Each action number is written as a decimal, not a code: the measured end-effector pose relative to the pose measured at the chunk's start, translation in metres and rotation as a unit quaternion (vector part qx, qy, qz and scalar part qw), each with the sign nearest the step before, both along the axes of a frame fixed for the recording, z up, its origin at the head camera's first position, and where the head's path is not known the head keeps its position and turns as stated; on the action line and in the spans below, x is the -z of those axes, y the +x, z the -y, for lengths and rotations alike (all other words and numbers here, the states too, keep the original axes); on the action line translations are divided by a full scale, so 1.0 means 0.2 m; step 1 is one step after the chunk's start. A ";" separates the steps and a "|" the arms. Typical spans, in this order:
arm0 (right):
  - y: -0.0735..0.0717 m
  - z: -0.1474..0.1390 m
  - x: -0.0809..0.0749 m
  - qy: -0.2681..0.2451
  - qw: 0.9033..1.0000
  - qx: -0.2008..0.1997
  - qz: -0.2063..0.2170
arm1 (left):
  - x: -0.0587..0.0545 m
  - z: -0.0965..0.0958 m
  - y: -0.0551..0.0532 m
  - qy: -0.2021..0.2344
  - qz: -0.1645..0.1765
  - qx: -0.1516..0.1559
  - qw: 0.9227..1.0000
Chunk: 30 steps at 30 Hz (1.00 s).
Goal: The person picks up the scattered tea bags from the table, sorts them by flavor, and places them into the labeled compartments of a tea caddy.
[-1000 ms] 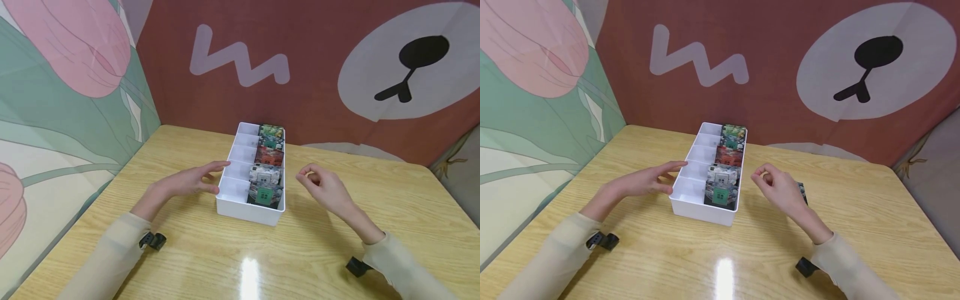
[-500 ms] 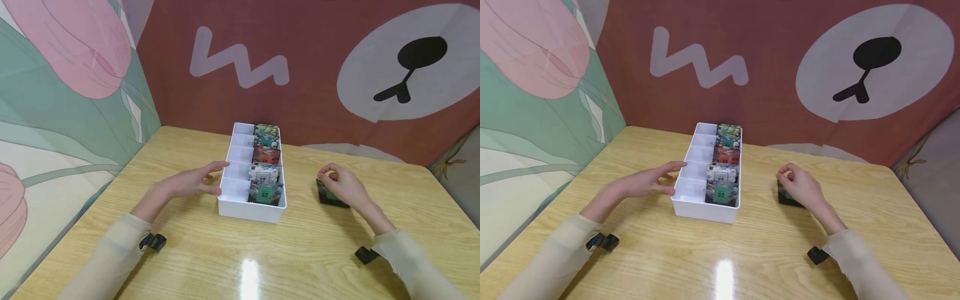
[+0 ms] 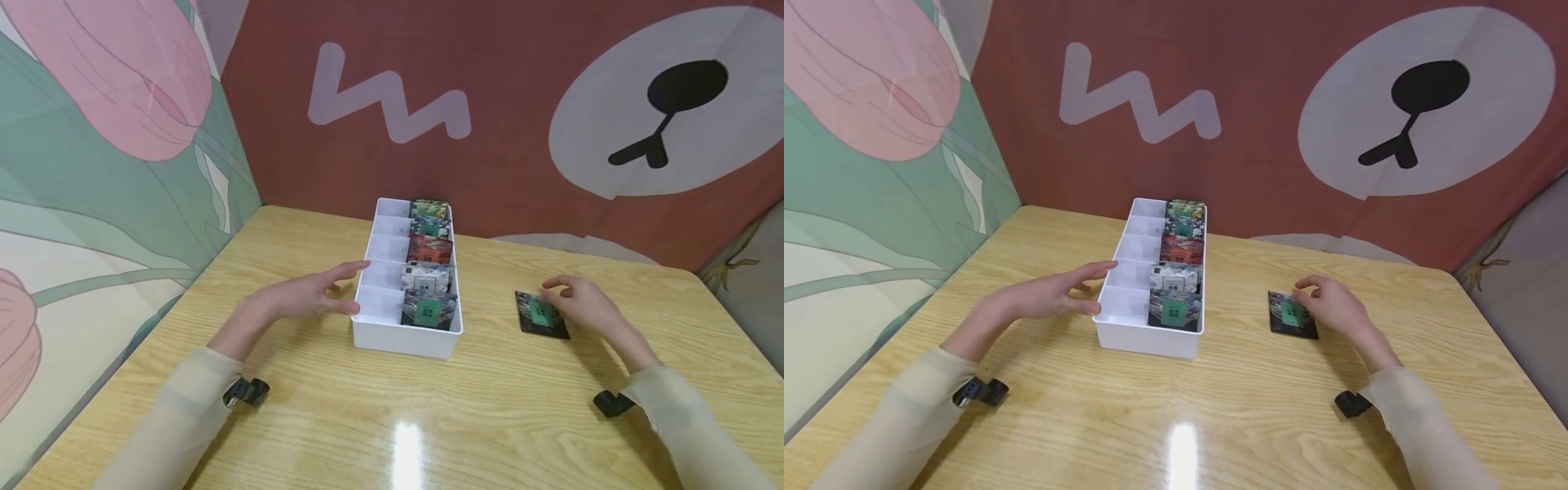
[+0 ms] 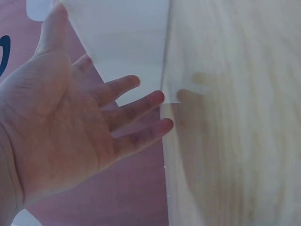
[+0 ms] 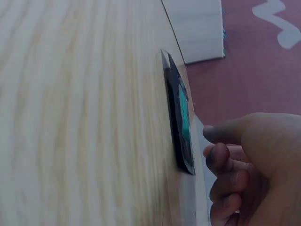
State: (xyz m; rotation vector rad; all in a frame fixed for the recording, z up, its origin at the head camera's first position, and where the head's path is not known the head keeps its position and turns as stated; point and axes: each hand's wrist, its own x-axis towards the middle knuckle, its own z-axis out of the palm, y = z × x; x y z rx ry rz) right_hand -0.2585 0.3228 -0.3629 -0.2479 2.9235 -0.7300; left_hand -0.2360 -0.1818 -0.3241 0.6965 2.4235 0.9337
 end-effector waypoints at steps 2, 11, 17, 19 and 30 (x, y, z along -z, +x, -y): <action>0.00 -0.03 0.00 -0.006 1.000 -0.006 0.010 | 0.00 0.00 0.00 0.000 0.003 0.000 1.000; 0.00 -0.13 -0.01 0.009 0.998 -0.031 0.048 | -0.01 -0.01 0.02 0.006 0.020 -0.005 1.000; 0.00 -0.14 0.00 0.018 0.998 -0.028 0.049 | -0.02 -0.02 0.03 0.011 0.034 -0.002 0.999; 0.00 -0.14 0.00 0.016 0.998 -0.024 0.055 | -0.02 -0.02 0.03 0.018 0.040 0.001 0.999; 0.01 -0.12 -0.01 -0.009 0.996 0.001 0.091 | 0.00 0.00 0.01 0.043 0.042 0.000 0.998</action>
